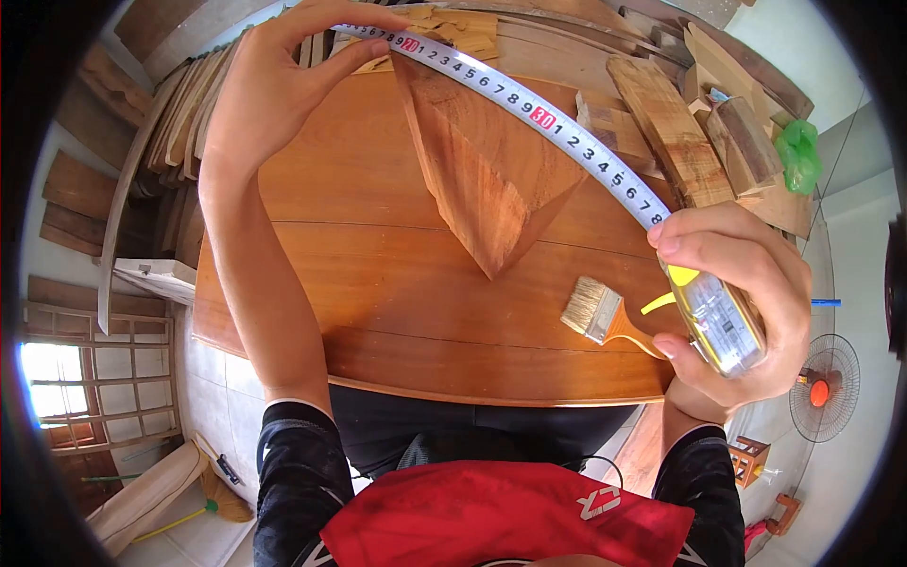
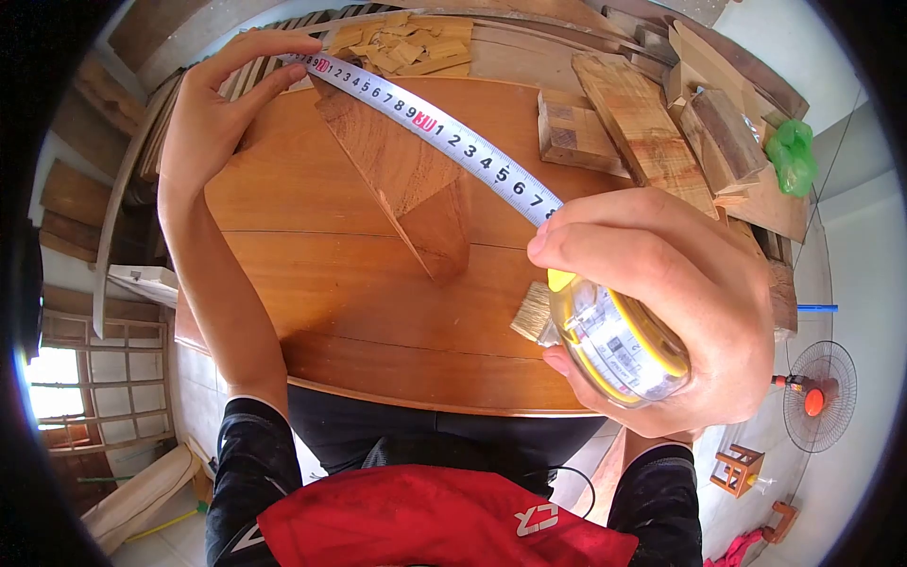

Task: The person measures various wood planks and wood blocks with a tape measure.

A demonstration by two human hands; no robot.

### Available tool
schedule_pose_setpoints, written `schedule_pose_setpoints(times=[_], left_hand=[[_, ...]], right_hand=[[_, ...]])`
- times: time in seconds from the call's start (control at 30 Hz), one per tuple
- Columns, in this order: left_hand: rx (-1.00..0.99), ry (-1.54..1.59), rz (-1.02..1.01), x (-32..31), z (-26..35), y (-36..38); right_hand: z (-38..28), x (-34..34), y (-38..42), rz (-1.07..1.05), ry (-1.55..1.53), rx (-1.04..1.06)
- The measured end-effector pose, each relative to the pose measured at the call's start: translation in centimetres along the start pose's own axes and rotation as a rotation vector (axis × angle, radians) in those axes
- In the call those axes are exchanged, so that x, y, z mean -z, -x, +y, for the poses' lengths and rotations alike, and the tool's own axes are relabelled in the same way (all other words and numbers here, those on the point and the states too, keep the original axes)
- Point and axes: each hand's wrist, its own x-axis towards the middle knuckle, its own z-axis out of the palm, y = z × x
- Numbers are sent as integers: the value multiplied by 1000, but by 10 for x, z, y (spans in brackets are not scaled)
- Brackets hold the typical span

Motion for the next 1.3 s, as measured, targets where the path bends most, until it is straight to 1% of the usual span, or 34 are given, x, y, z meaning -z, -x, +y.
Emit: schedule_pose_setpoints(times=[0.07, 0.17, 0.23, 0.3, 0.37, 0.43, 0.5, 0.57, 0.67, 0.77, 0.87, 0.97, 1.07, 1.17, 1.27, 1.3], left_hand=[[-61, 12, 37, -5, -7, 0], [-8, 32, 7, -3, -2, 0], [-355, -85, 63, -4, -21, -14], [-347, -91, 63, -4, -27, -14], [16, 13, 12, -3, 0, -1], [-334, -86, 63, -4, -20, -14], [-340, -82, 65, -3, -28, -13], [0, 27, 25, -2, 0, -1], [0, 30, 22, -2, -1, -1], [-57, -22, 19, -1, -3, -3], [-265, -65, 43, -3, -13, -7], [-218, -50, -3, 0, -8, -7], [-210, -69, -7, 1, -6, -7], [-179, -24, -27, 1, -4, -7], [-325, -162, 6, 1, -7, -9], [-284, -103, 22, 0, -4, -8]], right_hand=[[0, 0, 0, -3, 0, -2], [-1, 2, 0, -15, 0, -22], [-2, 2, 0, -18, -4, -39], [-2, 3, 0, -20, -4, -41], [0, 3, 1, -27, -4, -25], [1, 3, 0, -37, -3, -9], [0, 4, -1, -48, -2, -9], [-1, 3, -1, -51, -4, -11], [0, 2, -1, -46, -12, -9], [0, 2, -1, -45, -9, -12], [-1, 3, -1, -41, 6, -17], [-2, 3, 0, -27, 17, -14], [1, 0, 1, 10, 6, 16], [2, 1, 2, 27, -17, 6], [3, 5, 6, 21, -33, -23], [6, 8, 5, 15, -37, -15]])
